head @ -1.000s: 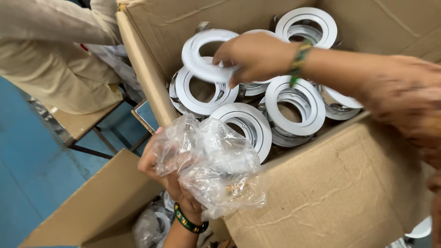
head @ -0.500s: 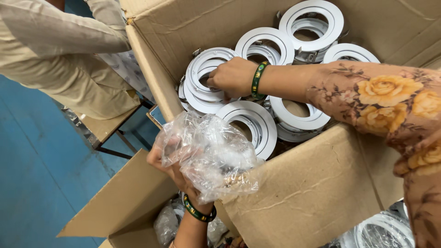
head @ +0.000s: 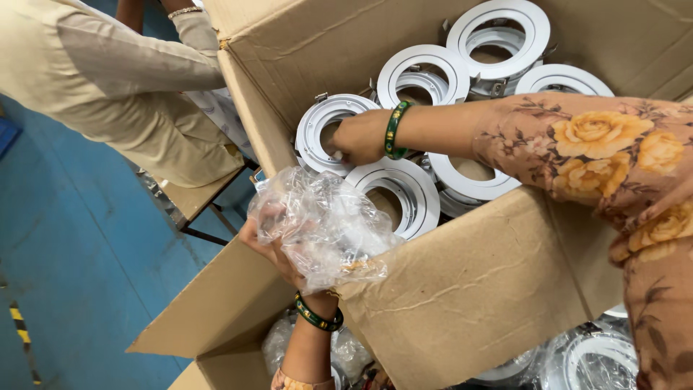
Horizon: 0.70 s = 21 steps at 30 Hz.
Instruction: The person sits on the floor and repeatedly picks up white circular light fixtures from a cardboard box. They unwrap each fixture from plastic, briefly hold it, and then place it into a second cardboard box on the table.
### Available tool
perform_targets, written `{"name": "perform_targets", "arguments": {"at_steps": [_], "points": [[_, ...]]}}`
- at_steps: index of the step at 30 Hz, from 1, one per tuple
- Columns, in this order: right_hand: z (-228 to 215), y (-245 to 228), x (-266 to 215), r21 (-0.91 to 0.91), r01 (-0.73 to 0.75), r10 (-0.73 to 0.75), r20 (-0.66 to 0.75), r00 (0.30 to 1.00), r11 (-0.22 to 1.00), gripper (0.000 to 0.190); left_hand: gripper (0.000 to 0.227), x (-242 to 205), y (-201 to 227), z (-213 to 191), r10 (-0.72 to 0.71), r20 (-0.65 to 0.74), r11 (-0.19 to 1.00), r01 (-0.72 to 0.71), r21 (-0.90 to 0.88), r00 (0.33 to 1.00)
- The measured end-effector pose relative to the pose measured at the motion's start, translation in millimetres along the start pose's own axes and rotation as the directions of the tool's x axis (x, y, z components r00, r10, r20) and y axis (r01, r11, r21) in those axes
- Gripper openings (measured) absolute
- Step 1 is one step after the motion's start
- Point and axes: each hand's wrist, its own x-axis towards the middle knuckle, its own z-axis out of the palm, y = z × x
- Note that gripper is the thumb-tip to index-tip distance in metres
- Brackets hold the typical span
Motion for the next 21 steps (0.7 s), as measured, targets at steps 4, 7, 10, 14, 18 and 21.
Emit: {"name": "perform_targets", "arguments": {"at_steps": [4, 7, 10, 14, 18, 21], "points": [[-12.5, -1.5, -7.7, -0.117, 0.007, -0.006, 0.009, 1.000, 0.993, 0.040, 0.058, -0.9, -2.9, -1.4, 0.016, 0.026, 1.000, -0.017, 0.025, 1.000], [-31.4, 2.5, -9.1, -0.124, 0.004, -0.014, -0.080, 0.997, 0.992, 0.039, 0.058, -3.7, -8.3, -1.4, 0.029, 0.041, 0.999, -0.031, 0.044, 0.999], [-60.9, 20.9, -12.8, -0.310, -0.013, -0.104, -0.358, 0.928, 0.951, 0.041, 0.059, -8.3, -13.5, -1.7, 0.050, 0.027, 0.996, -0.052, 0.076, 0.998], [-97.6, 38.9, -42.9, -0.535, -0.112, -0.248, -0.555, 0.794, 0.837, 0.025, 0.059, -10.3, -21.5, 6.1, 0.089, -0.036, 0.989, -0.084, 0.118, 0.995], [-111.4, -5.2, -94.5, -0.523, -0.067, -0.406, -0.729, 0.551, 0.850, 0.022, 0.054, 5.7, -28.0, 15.7, 0.179, -0.079, 0.967, -0.160, 0.196, 0.981], [-94.5, -82.7, -145.6, -0.524, -0.003, -0.425, -0.695, 0.579, 0.852, 0.021, 0.041, 17.8, -19.5, 13.4, 0.175, -0.008, 0.951, -0.167, 0.259, 0.984]]}}
